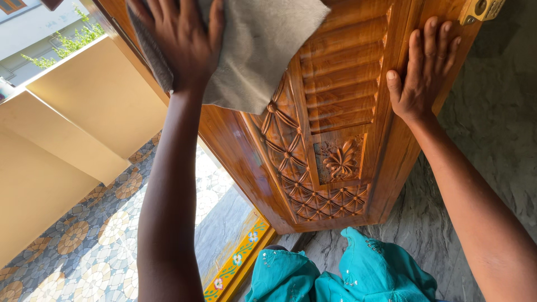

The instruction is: The person wipes a wooden door with a cloth, cleaning the various carved designs and the flat surface of the door.

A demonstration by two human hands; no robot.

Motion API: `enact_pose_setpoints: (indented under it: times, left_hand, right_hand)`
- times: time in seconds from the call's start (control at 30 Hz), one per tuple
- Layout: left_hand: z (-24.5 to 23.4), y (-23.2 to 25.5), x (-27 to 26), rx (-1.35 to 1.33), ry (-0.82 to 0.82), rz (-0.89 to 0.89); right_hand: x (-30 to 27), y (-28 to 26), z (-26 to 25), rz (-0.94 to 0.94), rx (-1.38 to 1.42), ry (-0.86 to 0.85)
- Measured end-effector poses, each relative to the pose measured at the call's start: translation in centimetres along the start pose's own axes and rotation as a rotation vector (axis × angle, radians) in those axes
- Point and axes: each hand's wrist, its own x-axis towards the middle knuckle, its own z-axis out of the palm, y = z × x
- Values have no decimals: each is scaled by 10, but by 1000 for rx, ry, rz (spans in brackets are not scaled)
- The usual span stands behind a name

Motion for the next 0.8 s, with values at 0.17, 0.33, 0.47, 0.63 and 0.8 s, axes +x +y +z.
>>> enact_pose_setpoints:
  times: [0.17, 0.33, 0.47, 0.63, 0.8]
  left_hand:
    - [-15, -10, -24, 125, -278, -336]
    - [4, -11, -52, 557, -522, -583]
    - [20, -16, -88, 131, -84, -583]
    - [42, -18, -150, -196, 130, -538]
    - [70, -19, -203, 78, -95, -484]
  right_hand:
    - [0, -1, -1, 2, 13, 0]
    - [1, -2, -2, 14, 15, -3]
    - [-1, -1, -1, 16, 20, -16]
    - [-3, 0, 1, 19, 8, -11]
    - [2, -4, -4, 21, 21, -23]
